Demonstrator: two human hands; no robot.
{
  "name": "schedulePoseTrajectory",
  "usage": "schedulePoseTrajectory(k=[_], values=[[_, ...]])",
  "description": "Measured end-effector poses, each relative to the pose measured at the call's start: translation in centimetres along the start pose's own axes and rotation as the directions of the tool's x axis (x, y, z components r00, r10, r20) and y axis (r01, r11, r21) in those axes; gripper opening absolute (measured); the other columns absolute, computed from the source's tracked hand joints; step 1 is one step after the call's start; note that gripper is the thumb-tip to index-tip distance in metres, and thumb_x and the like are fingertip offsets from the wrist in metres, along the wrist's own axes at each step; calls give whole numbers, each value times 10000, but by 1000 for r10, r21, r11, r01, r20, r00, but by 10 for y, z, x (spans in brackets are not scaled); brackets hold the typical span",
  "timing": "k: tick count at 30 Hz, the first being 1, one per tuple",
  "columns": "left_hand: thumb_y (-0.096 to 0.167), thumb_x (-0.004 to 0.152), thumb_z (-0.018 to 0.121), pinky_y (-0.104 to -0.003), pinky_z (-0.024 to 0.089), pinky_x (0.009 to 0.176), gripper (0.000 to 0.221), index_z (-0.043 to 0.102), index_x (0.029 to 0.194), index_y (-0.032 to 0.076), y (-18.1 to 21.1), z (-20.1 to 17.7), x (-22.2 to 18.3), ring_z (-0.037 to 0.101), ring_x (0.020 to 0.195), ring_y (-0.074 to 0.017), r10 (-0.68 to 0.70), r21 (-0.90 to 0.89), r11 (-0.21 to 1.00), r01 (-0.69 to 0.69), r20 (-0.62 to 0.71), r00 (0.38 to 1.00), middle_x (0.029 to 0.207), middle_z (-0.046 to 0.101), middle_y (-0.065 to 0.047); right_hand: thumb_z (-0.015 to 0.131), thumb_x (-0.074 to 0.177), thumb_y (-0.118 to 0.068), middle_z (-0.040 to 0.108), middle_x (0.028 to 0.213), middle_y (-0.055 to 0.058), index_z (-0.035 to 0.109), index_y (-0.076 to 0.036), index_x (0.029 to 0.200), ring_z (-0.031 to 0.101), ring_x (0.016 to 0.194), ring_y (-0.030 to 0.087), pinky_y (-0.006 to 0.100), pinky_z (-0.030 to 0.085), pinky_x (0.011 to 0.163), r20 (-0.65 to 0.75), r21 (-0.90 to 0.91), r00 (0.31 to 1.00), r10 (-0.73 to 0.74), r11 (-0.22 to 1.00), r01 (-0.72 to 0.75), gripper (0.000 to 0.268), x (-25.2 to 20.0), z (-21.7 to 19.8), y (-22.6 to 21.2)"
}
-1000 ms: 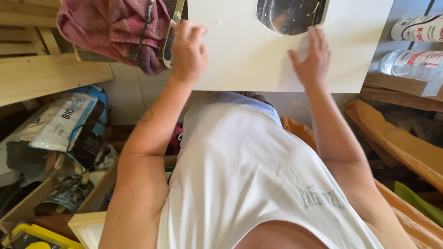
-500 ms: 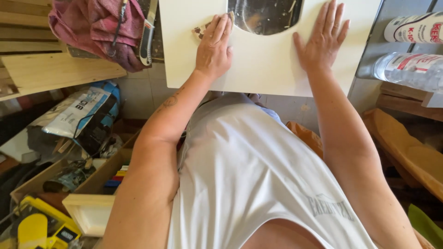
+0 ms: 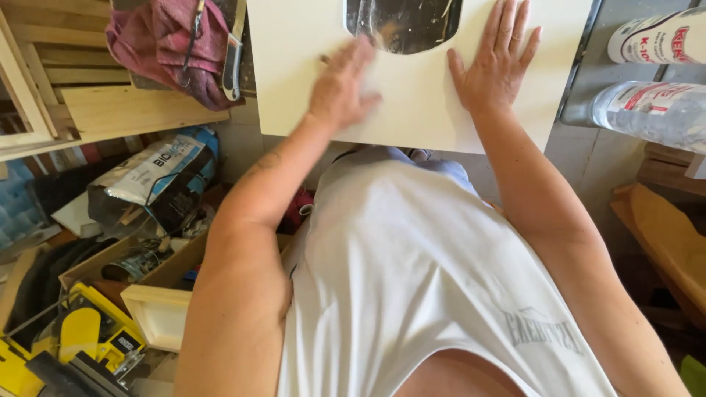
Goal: Sanding a white board, wiping it clean with a cloth and liquid, and applying a filler or finish using a putty knife.
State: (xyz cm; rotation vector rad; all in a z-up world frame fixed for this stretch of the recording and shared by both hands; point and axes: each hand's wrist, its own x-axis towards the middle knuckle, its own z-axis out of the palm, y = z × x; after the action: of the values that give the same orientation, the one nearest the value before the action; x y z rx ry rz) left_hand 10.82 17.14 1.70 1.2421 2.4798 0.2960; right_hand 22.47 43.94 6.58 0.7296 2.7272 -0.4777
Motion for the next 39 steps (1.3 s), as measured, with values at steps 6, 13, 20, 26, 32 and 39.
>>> schedulePoseTrajectory(k=[6, 13, 20, 26, 32, 39], values=[[663, 1045, 744, -456, 178, 1384, 1118, 102, 1688, 12, 34, 11, -2, 183, 1658, -358, 79, 82, 993, -86, 85, 993, 1771, 154, -207, 531, 1189, -538, 99, 1783, 186, 121, 21, 1712, 22, 1612, 368, 615, 44, 1301, -40, -10, 999, -11, 1000, 11, 868, 2, 4, -1], [563, 1082, 730, -453, 221, 1394, 1074, -17, 1694, 92, 10, -12, -4, 242, 1646, -370, -135, 16, 991, 135, -17, 991, 1774, 175, -230, 529, 1199, -535, 88, 1793, 171, 99, -1, 1716, 11, 1619, 350, 593, 36, 1313, -13, -16, 1000, 23, 1000, -23, 859, 2, 1, -5], [644, 1039, 538, -454, 209, 1384, 962, 167, 1675, 24, -6, -5, -5, 228, 1637, -351, -43, 26, 999, 43, -4, 999, 1755, 184, -188, 576, 1204, -519, 107, 1790, 175, 105, 6, 1710, 21, 1614, 365, 609, 41, 1304, -8, -25, 1000, 19, 1000, -19, 868, 4, 4, -4], [622, 951, 850, -516, 291, 1343, 1088, 260, 1680, 69, 1, 31, -1, 317, 1604, -378, 141, -37, 989, -144, -69, 988, 1738, 290, -163, 638, 1218, -479, 122, 1791, 172, 121, -2, 1712, 35, 1617, 362, 598, 42, 1305, -37, -17, 999, 21, 1000, -21, 860, 3, 4, 0], [773, 991, 358, -464, 124, 1379, 1054, 133, 1683, 9, 29, -3, -4, 126, 1651, -343, 39, 83, 995, -50, 135, 990, 1768, 142, -189, 607, 1201, -502, 126, 1787, 180, 130, 9, 1712, 41, 1616, 376, 606, 37, 1299, -49, -2, 999, 19, 1000, -19, 866, 5, 3, -4], [688, 1142, 380, -471, 142, 1370, 888, 142, 1708, 47, -39, -27, 8, 90, 1652, -314, -80, 131, 990, 61, 150, 985, 1780, 80, -114, 556, 1206, -513, 56, 1795, 154, 89, -5, 1726, -1, 1630, 351, 583, 10, 1315, 37, -14, 997, 70, 998, -69, 863, 3, -3, -9]])
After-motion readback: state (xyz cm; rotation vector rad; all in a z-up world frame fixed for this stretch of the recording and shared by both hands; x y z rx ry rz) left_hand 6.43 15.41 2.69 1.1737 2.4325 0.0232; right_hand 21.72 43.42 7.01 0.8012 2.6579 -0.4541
